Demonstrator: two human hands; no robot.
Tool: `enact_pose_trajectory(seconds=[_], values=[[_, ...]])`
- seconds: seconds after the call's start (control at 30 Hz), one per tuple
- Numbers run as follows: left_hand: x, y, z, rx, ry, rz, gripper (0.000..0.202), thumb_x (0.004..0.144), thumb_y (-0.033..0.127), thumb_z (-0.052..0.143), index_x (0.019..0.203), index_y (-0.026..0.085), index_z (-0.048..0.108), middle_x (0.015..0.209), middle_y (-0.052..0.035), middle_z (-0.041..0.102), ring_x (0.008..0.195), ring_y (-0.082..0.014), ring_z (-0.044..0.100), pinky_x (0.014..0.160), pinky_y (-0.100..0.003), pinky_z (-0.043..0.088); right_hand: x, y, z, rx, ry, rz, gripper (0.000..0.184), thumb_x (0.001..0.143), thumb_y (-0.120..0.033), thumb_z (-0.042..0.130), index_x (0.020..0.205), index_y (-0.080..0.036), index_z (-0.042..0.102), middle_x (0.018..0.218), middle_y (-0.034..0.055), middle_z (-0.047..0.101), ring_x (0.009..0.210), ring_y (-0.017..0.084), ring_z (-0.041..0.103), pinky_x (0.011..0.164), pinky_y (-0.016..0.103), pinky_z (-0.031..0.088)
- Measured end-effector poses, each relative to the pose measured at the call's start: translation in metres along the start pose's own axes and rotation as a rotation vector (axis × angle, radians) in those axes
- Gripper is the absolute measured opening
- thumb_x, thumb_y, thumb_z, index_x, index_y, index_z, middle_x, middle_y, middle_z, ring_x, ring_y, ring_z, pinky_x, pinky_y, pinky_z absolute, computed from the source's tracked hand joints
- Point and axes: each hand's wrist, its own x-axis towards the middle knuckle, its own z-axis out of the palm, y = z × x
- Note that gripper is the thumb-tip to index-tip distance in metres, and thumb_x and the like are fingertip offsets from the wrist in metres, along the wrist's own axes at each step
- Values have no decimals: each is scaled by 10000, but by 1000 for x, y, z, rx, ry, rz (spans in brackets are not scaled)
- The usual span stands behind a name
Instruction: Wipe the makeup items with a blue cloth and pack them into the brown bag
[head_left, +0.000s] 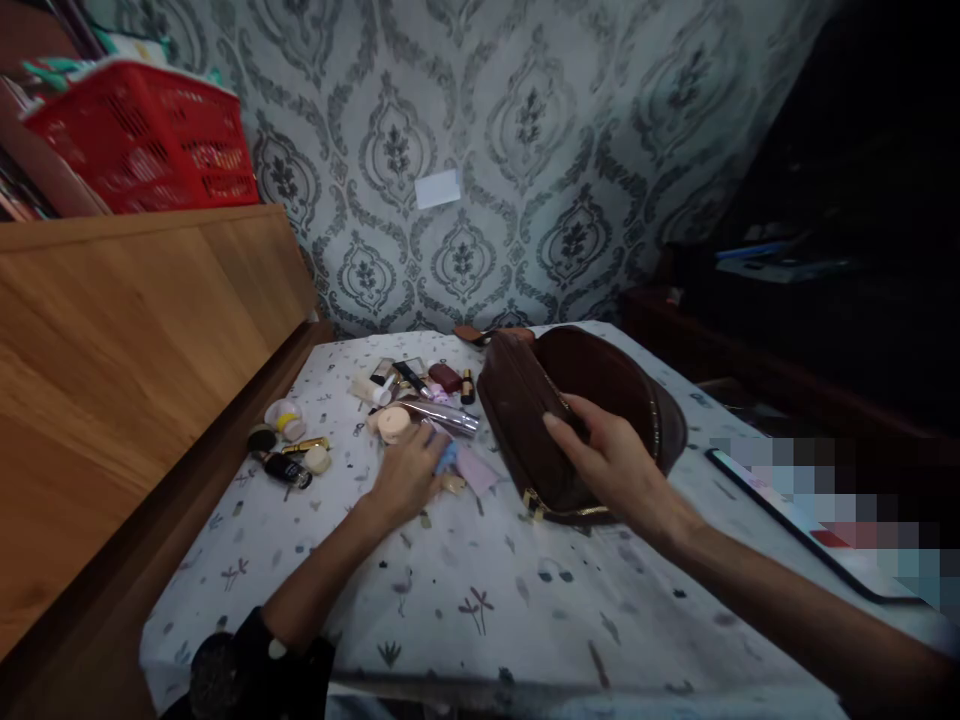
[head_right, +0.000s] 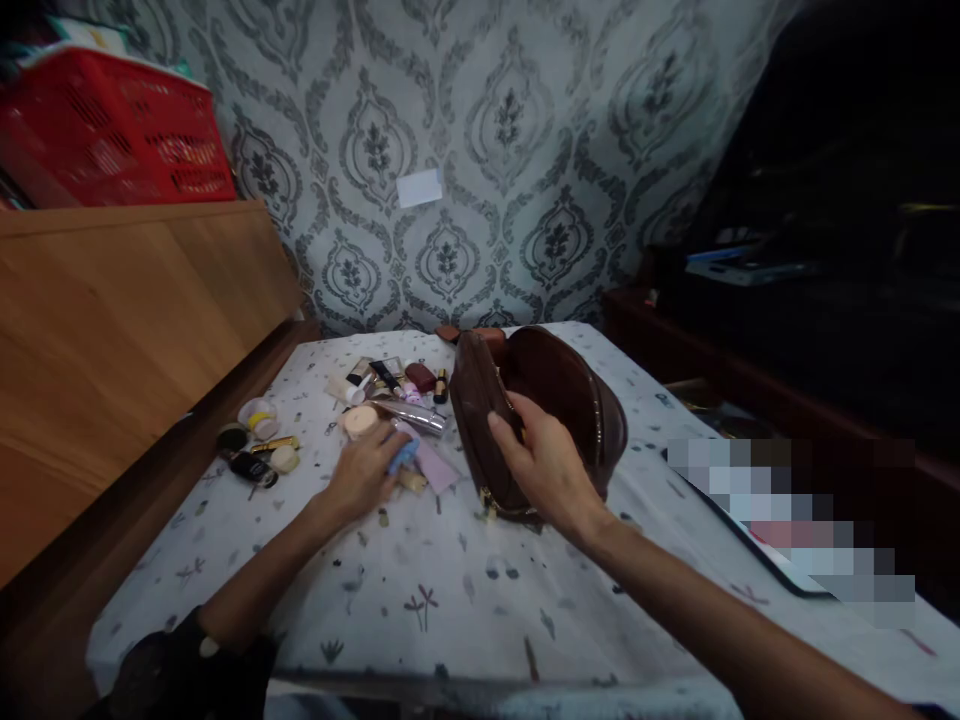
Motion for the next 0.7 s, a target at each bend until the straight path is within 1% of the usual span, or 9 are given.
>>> enact_pose_trajectory(seconds=[0.07,0.13,0.2,0.27,0.37,0.43,0.5,0.6,0.7], values=[[1,-13,7,33,22,-38,369,857,123,581,1222,180,586,1286,-123,598,1229,-278,524,913,-409,553,-9,5,9,-38,115,-99,508,935,-390,490,1371,-133,531,1238,146,684,1127,274,666,965,391,539],[1,-27,12,63,41,-38,460,826,87,589,1278,170,571,1406,-137,546,1346,-296,437,990,-444,525,-19,12,17,-149,249,-231,535,939,-346,508,1431,-137,473,1385,189,585,1290,307,572,1064,473,485],[-1,-39,16,80,53,-39,472,827,54,556,1285,168,586,1468,-129,517,1399,-296,392,1044,-462,498,-30,16,26,-265,345,-401,526,946,-273,517,1457,-164,452,1495,204,471,1421,332,435,1131,546,412],[-3,-48,15,70,53,-60,441,840,38,514,1246,171,624,1484,-110,520,1398,-295,404,1051,-462,499,-39,17,37,-307,336,-572,528,949,-179,504,1472,-205,440,1535,188,424,1476,322,353,1161,572,374],[-4,-55,7,-78,38,-89,400,838,52,508,1176,187,673,1457,-84,558,1378,-283,438,1073,-445,484,-47,18,61,-241,145,-725,516,943,-94,458,1441,-226,479,1471,168,505,1446,288,408,1125,538,440],[0,-56,0,-211,21,-95,396,825,61,523,1152,210,690,1392,-66,612,1339,-254,488,1116,-408,442,-44,21,82,-186,15,-703,483,932,-87,436,1393,-199,526,1456,177,520,1428,288,427,1108,541,458],[8,-59,-8,-290,2,-100,408,823,75,534,1168,227,689,1330,-49,654,1278,-231,549,1124,-364,424,-37,26,104,-150,-57,-588,477,912,-89,434,1370,-172,542,1486,192,482,1429,300,415,1112,562,446],[33,-68,-16,-323,-13,-164,363,841,111,540,1155,206,695,1202,-47,708,1147,-238,627,1036,-343,481,-25,33,132,-127,-80,-388,487,897,-128,463,1379,-145,533,1532,220,395,1431,331,394,1122,582,419],[75,-82,-16,-350,-27,-257,280,874,127,522,1086,156,703,1030,-48,733,1011,-232,659,945,-340,522,-19,41,148,-119,-69,-297,475,901,-155,476,1371,-116,533,1542,240,360,1443,349,368,1149,586,375]])
